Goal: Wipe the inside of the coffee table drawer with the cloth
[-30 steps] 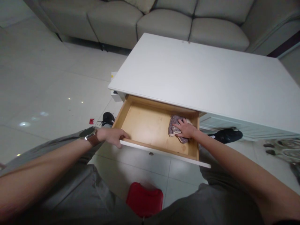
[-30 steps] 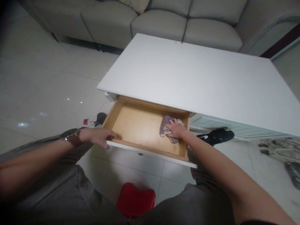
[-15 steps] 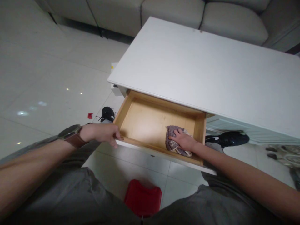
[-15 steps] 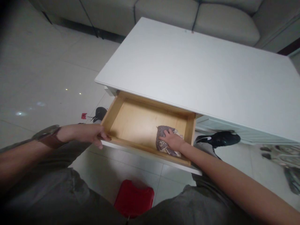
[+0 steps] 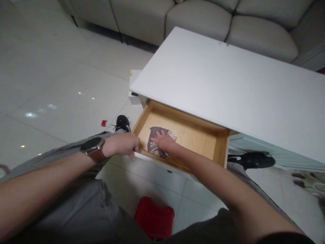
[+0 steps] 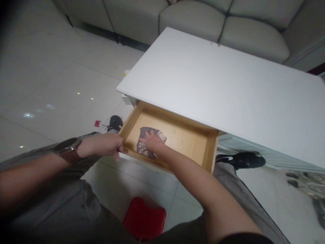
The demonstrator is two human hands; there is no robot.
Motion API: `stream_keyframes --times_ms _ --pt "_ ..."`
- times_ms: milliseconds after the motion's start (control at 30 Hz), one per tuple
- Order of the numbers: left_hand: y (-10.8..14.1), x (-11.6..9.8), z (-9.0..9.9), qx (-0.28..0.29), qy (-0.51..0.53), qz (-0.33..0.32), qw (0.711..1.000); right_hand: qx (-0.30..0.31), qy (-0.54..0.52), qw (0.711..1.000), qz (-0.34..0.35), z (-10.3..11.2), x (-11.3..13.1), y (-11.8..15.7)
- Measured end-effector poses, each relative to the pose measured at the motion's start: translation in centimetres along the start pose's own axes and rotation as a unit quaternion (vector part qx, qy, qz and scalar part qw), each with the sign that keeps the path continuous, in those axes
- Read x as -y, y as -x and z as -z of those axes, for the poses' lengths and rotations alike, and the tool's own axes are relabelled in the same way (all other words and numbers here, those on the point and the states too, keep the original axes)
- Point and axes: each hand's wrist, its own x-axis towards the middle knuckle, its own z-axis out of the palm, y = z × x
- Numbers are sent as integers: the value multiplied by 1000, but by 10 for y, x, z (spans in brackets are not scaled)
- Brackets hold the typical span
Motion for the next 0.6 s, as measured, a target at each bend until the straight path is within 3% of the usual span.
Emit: stream_keyframes --times_ms 167,300,400,533,600 --pt "0 -2 0 2 -41 10 999 -25 -12 1000 0 13 31 -49" --pt "-1 -4 3 18 -42 12 999 -53 -44 998 -11 12 35 -58" --pt "-3 -5 4 22 -46 20 999 -78 -53 995 -42 13 13 -53" --pt "-5 -3 3 22 -51 25 998 -93 -50 983 -151 21 -40 -39" --pt "-7 -2 2 23 -59 22 998 -87 -42 981 -169 21 -67 -24"
